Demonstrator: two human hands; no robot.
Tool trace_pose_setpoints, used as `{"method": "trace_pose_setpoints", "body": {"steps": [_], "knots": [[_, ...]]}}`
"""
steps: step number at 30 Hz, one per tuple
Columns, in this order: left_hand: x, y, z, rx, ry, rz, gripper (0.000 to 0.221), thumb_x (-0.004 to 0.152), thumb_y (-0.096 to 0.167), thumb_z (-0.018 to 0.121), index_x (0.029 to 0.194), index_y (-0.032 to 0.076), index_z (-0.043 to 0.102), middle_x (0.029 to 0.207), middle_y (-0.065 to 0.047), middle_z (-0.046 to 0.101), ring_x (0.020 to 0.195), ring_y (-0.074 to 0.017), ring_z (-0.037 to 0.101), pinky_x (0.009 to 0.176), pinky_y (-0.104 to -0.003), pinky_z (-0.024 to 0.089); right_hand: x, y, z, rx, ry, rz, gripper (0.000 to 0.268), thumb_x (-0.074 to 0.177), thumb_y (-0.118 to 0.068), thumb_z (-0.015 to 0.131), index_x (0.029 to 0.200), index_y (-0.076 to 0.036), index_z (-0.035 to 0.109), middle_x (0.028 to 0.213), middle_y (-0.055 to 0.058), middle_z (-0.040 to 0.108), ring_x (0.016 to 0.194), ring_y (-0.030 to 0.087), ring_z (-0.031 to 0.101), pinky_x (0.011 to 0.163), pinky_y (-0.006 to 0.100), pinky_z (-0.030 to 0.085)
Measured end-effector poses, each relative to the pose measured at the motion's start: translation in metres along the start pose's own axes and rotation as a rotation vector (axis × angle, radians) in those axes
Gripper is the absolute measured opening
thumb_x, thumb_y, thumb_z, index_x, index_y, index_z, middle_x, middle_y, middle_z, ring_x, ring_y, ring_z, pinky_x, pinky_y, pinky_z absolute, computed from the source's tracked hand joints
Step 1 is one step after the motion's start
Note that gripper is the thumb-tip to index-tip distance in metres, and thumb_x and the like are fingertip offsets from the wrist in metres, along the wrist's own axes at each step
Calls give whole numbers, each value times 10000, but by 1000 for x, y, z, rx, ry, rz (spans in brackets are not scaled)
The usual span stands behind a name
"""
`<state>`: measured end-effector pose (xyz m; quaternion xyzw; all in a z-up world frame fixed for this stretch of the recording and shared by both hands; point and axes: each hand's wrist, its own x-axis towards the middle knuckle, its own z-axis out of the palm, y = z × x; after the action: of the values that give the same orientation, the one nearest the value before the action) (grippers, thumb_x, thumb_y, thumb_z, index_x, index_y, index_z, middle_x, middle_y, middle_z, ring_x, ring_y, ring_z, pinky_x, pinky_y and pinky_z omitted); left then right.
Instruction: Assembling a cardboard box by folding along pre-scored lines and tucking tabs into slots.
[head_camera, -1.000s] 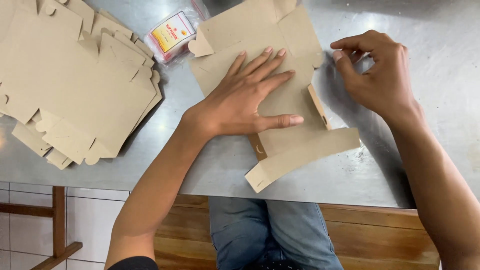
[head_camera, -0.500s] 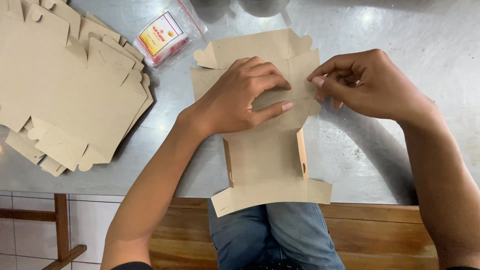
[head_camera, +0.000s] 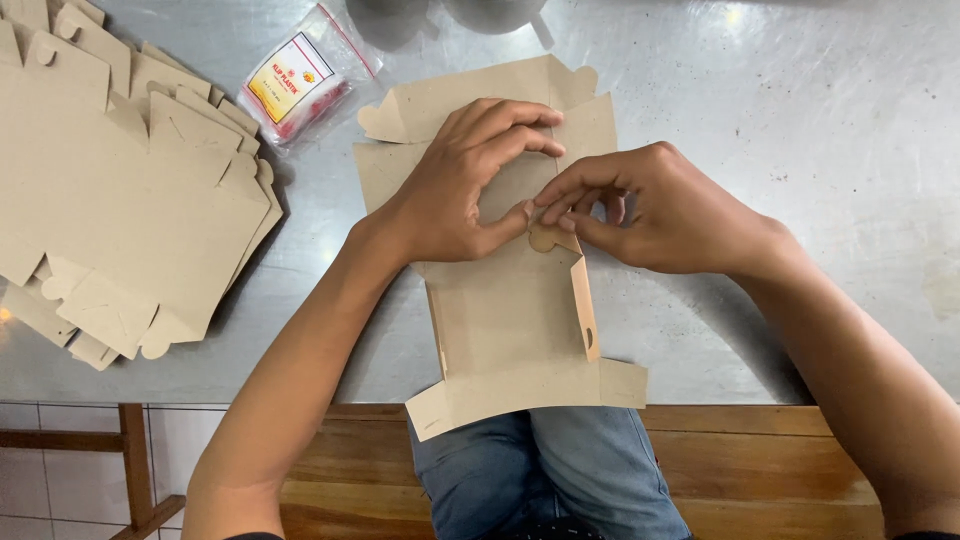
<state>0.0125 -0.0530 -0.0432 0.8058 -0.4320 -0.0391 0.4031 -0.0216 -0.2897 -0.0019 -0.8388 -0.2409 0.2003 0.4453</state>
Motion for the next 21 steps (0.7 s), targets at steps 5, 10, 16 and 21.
{"method": "trace_pose_setpoints", "body": {"steps": [5, 10, 16, 21], "knots": [[0, -1, 1, 66, -14, 46, 516, 895, 253, 777, 1327, 47, 584, 1532, -123, 476, 1437, -356, 466, 1206, -530, 352, 2, 17, -6, -137, 156, -309, 216, 943, -48, 750, 1158, -35, 742, 1087, 81, 758, 1012, 214, 682, 830, 329, 517], [-2, -3, 5, 88, -31, -3, 822, 944, 396, 803, 1542, 24, 379, 1604, -128, 445, 1560, -343, 365, 1312, -515, 279, 4, 32, -11, -258, 209, -445, 499, 916, -218, 848, 1340, -26, 670, 1361, 179, 588, 1355, 372, 524, 1164, 500, 460], [-4, -2, 4, 47, -65, -70, 803, 1006, 361, 694, 1617, 61, 269, 1690, -135, 339, 1626, -350, 263, 1362, -539, 236, 7, 35, -11, -344, 146, -367, 726, 856, -362, 851, 1451, -59, 567, 1534, 205, 456, 1509, 419, 373, 1188, 589, 412], [-3, -3, 7, 125, -63, -76, 893, 982, 427, 752, 1623, 48, 260, 1704, -132, 329, 1633, -323, 252, 1375, -513, 201, 9, 39, -17, -308, 53, -357, 945, 775, -446, 859, 1537, -54, 459, 1603, 219, 392, 1563, 415, 296, 1250, 597, 294]]}}
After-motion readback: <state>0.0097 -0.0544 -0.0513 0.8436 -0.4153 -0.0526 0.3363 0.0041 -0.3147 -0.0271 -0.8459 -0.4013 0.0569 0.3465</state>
